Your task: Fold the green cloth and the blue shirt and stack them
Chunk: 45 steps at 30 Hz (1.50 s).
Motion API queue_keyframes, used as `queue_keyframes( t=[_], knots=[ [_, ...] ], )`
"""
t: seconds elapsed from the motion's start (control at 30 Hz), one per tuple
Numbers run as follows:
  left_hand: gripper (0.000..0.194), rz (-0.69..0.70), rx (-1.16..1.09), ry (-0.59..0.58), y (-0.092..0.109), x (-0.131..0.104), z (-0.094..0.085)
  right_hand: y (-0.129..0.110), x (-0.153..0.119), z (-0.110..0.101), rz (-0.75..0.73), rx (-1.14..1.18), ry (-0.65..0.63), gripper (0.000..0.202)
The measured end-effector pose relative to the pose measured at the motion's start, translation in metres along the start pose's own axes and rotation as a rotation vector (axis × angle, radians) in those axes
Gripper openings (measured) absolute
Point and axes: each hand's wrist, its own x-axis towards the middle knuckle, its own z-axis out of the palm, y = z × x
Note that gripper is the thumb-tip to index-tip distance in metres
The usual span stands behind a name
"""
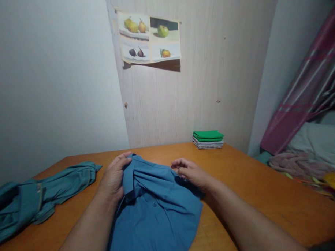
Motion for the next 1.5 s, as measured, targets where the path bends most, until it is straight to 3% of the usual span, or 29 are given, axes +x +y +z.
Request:
queue_keyframes(
  t=[0.1,0.2,0.3,0.4,0.67,0.93,1.13,1.23,1.5],
  knots=[
    [0.032,-0.002,-0.004,-0.007,0.001,-0.001,0.001,0.009,0.001,0.005,0.072,-0.001,-0.029,0.042],
    [0.033,0.003,-0.005,-0.013,0.002,-0.003,0.001,0.012,0.000,0.005,0.114,-0.088,-0.077,0.021],
    [0.032,0.005,-0.005,0.005,0.002,-0.002,0.001,0.005,0.000,-0.001,0.038,-0.104,-0.006,0.012],
    [0.031,0.003,-0.006,0.031,0.002,-0.001,0.000,-0.006,-0.001,-0.011,-0.053,0.028,0.046,0.015],
    [0.031,-0.015,0.017,0.031,0.002,-0.001,-0.001,-0.018,-0.005,-0.018,0.000,0.356,-0.012,0.031],
    [0.032,-0.004,0.025,0.029,0.001,0.000,-0.001,-0.021,-0.007,-0.016,0.015,0.327,-0.019,0.036],
    [0.037,-0.001,0.013,-0.025,0.000,-0.004,0.000,-0.015,-0.009,-0.016,0.101,0.215,-0.162,0.046],
    [0.043,-0.014,0.011,-0.061,0.001,-0.006,0.001,-0.011,-0.004,-0.018,0.054,0.120,-0.123,0.046],
    [0.048,-0.026,0.009,-0.104,0.001,-0.006,0.001,-0.006,0.002,-0.023,-0.036,0.188,0.027,0.040]
  ],
)
